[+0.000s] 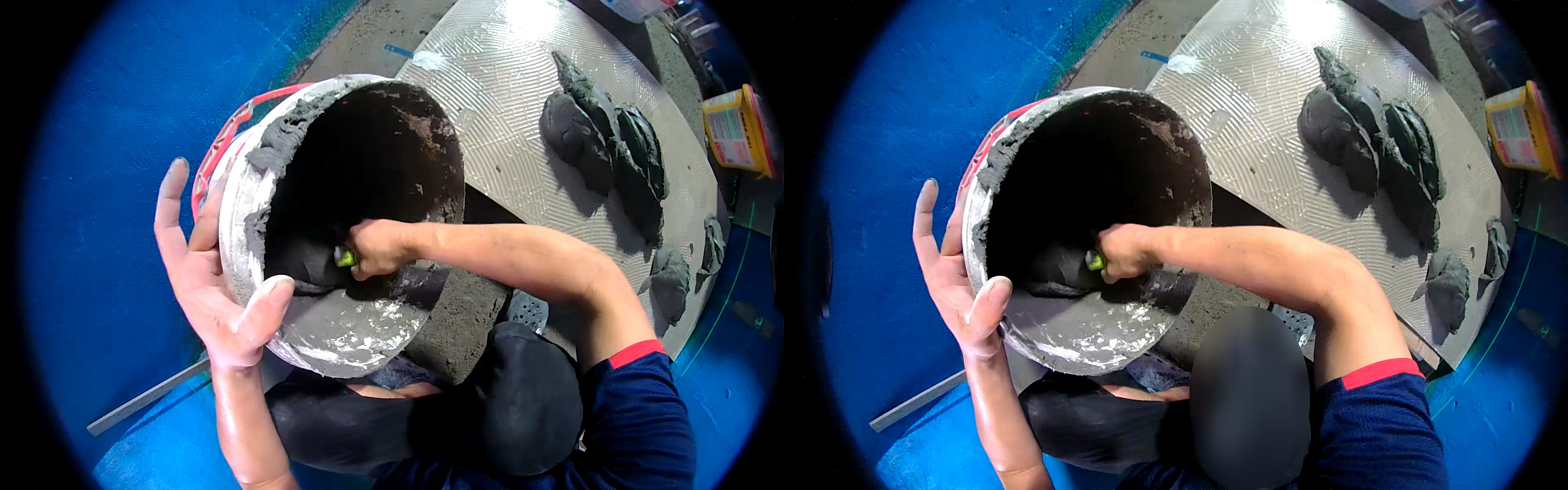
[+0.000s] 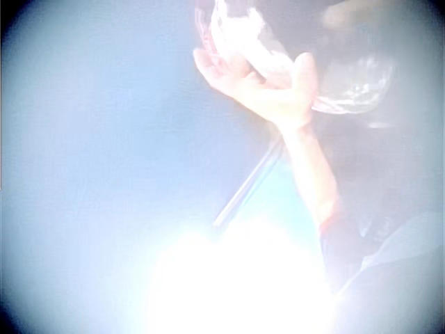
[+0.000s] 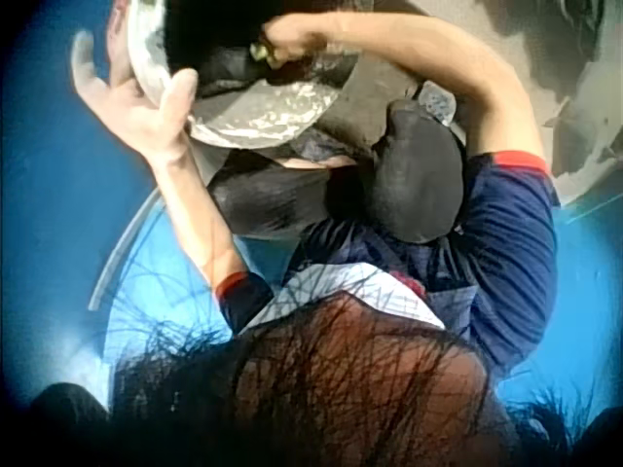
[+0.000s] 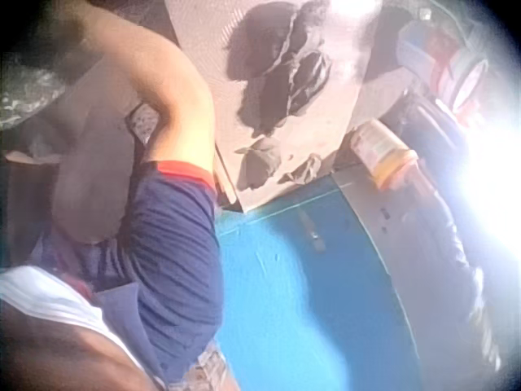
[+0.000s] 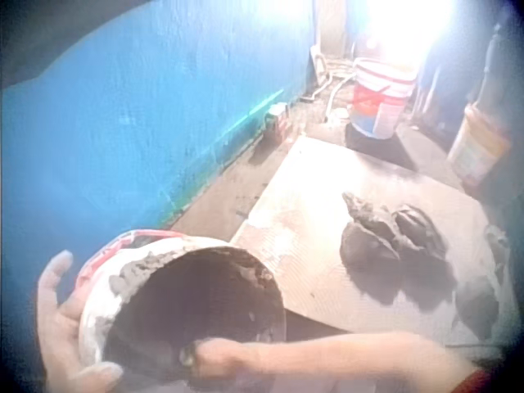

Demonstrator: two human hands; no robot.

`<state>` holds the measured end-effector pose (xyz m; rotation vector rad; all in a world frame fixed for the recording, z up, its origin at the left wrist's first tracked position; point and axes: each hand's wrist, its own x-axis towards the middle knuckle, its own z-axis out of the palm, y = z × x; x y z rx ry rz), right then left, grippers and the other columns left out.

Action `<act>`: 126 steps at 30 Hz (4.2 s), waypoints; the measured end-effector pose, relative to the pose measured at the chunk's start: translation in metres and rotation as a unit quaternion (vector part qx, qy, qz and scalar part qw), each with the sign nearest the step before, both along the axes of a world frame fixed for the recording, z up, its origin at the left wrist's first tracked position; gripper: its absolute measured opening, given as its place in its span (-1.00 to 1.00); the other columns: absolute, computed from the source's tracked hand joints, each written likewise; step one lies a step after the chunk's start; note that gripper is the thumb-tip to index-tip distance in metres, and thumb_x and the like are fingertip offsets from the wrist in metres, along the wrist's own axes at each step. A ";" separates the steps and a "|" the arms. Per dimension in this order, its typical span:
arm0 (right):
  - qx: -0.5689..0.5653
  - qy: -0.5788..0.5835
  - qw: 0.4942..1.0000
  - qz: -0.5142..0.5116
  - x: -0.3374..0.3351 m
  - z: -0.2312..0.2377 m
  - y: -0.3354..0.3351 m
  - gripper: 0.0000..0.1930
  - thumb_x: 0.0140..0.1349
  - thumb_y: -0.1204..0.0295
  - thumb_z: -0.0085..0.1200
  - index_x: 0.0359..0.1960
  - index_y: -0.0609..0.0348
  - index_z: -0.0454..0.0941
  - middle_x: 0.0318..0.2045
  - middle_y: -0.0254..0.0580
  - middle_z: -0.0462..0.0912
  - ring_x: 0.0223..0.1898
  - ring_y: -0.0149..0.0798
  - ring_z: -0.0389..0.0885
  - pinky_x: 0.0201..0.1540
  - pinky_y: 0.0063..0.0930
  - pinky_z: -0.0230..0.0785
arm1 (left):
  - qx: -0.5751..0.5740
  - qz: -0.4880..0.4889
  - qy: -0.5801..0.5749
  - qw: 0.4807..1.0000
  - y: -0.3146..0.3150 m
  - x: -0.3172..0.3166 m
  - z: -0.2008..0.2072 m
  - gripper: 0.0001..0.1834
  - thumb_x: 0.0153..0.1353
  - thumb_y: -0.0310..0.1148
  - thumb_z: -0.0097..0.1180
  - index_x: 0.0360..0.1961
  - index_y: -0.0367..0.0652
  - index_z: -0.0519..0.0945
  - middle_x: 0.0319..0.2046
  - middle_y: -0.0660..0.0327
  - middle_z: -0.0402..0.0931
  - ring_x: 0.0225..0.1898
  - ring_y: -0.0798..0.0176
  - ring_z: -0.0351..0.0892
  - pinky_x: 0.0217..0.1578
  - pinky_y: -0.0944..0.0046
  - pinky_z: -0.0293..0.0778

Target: The person scoops gray adhesive from a bucket using a trowel and spreads it onto a large tile placed on the floor. They continue to apply and smooth the adhesive across the tile surface.

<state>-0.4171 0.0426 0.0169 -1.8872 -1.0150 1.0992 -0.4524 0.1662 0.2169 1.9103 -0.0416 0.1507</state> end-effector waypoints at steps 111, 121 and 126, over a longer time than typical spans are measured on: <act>-0.272 -0.302 0.744 -0.531 -0.093 0.140 -0.430 -0.61 0.10 0.22 0.24 -0.24 0.32 0.49 -0.45 0.07 0.65 -0.42 0.03 0.64 -0.30 -0.20 0.45 | 0.037 0.074 0.013 0.996 0.050 0.005 0.025 0.02 -0.01 0.13 0.21 0.38 -0.28 0.21 0.30 -0.08 0.28 0.33 -0.04 0.26 0.37 0.00 0.09; -0.255 -0.338 0.683 -0.595 -0.095 0.093 -0.444 -0.77 0.07 0.40 0.26 -0.42 0.36 0.55 -0.59 -0.06 0.57 -0.54 -0.31 0.48 -0.45 -0.23 0.34 | 0.046 0.119 0.032 0.991 0.048 0.004 0.046 0.04 -0.14 0.11 0.32 0.33 -0.28 0.30 0.23 -0.01 0.37 0.26 0.02 0.35 0.32 0.08 0.16; -0.221 -0.153 0.736 -0.621 -0.102 0.087 -0.419 -0.78 0.02 0.44 0.13 -0.33 0.33 0.51 -0.53 -0.16 0.56 -0.50 -0.33 0.46 -0.37 -0.33 0.40 | -0.031 0.084 0.047 0.995 0.066 0.016 0.046 0.02 -0.09 0.01 0.33 0.33 -0.37 0.26 0.20 -0.08 0.37 0.24 0.06 0.37 0.31 0.17 0.15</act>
